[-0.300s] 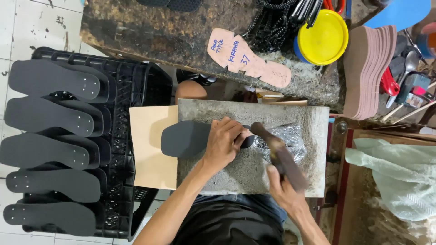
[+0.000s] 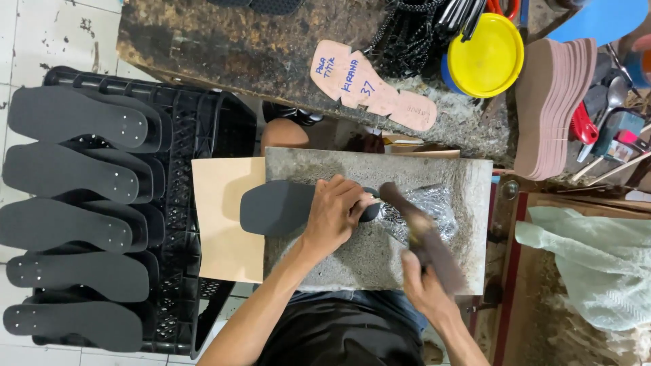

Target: Nailing components onto shoe soles using a hammer and small nails at a factory workbench.

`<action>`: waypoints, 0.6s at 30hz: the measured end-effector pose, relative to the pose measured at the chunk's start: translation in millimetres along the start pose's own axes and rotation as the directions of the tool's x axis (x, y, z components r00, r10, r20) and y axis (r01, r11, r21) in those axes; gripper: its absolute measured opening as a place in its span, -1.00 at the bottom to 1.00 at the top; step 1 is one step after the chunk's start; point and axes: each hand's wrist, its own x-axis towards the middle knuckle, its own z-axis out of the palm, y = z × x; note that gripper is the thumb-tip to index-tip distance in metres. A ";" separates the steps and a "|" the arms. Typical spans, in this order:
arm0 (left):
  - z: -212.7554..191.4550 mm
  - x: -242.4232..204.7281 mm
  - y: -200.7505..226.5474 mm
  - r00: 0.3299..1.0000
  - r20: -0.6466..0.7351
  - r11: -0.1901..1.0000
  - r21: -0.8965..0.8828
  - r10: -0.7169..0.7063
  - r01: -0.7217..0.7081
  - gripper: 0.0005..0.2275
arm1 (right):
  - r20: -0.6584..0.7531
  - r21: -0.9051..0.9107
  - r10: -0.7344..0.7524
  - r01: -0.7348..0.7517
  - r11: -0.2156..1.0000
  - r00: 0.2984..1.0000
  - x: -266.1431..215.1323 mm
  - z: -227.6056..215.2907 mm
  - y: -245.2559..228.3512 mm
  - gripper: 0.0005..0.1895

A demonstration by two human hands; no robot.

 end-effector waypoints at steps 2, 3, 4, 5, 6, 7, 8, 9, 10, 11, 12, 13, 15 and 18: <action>-1.1 0.7 -0.5 0.997 0.057 0.999 0.004 -0.045 0.045 -0.90 | -0.226 0.634 0.120 0.053 0.771 0.967 -1.1 -37.9 3.6 -0.66; -1.5 0.6 -0.4 0.989 0.112 0.996 0.011 -0.094 0.093 -0.92 | -0.311 0.945 0.352 0.250 0.209 0.883 -2.2 -56.5 5.3 -0.58; -1.7 1.7 -0.2 0.989 0.114 0.996 0.010 -0.089 0.089 -0.92 | -0.311 0.946 0.356 0.249 0.208 0.881 -3.2 -48.7 5.1 -0.58; -2.1 2.5 -0.2 0.994 0.096 0.998 0.025 -0.061 0.059 -0.89 | -0.317 0.945 0.388 0.253 0.207 0.866 -4.1 -40.9 4.3 -0.62; -2.7 0.4 1.1 0.996 0.072 0.998 0.042 -0.044 0.041 -0.85 | -0.324 0.943 0.407 0.258 0.209 0.854 -6.2 -32.7 3.9 -0.63; -4.4 -2.8 2.1 0.996 0.068 0.998 0.043 -0.051 0.048 -0.85 | -0.325 0.943 0.400 0.259 0.211 0.857 -10.9 -38.0 3.5 -0.63; -5.9 -3.5 2.1 0.998 0.053 0.999 0.013 -0.035 0.035 -0.88 | -0.292 0.956 0.437 0.250 0.151 0.851 -14.6 -43.7 3.2 -0.66; -7.4 -4.0 2.2 0.999 0.036 1.000 -0.018 -0.020 0.021 -0.79 | -0.256 0.966 0.472 0.243 0.090 0.843 -18.2 -49.6 3.1 -0.67; -13.1 -5.1 3.2 0.999 0.035 1.000 -0.018 -0.019 0.019 -0.79 | -0.258 0.965 0.473 0.244 0.092 0.842 -17.6 -46.0 2.7 -0.67; -19.1 -6.4 4.2 0.998 0.062 0.992 0.125 -0.017 0.009 -0.67 | -0.387 0.910 0.417 0.414 0.029 0.822 -17.1 -42.4 2.0 -0.73; -25.1 -8.6 5.1 0.996 0.087 0.964 0.266 -0.022 -0.002 -0.51 | -0.513 0.824 0.363 0.565 -0.045 0.778 -16.4 -38.6 1.3 -0.60; -25.6 -10.4 1.2 0.996 0.083 0.964 0.267 -0.024 0.001 -0.51 | -0.516 0.823 0.359 0.566 -0.044 0.778 -13.4 -37.3 2.8 -0.60; -27.4 -14.6 -5.7 0.984 0.177 0.940 0.338 -0.030 -0.032 -0.43 | -0.422 0.907 0.341 0.390 0.161 0.840 -9.1 -35.3 5.4 -0.56; -26.7 -16.5 -10.2 0.987 0.145 0.954 0.281 0.062 -0.102 -0.46 | -0.228 0.973 0.416 0.196 0.120 0.880 -21.7 -45.4 4.0 -0.69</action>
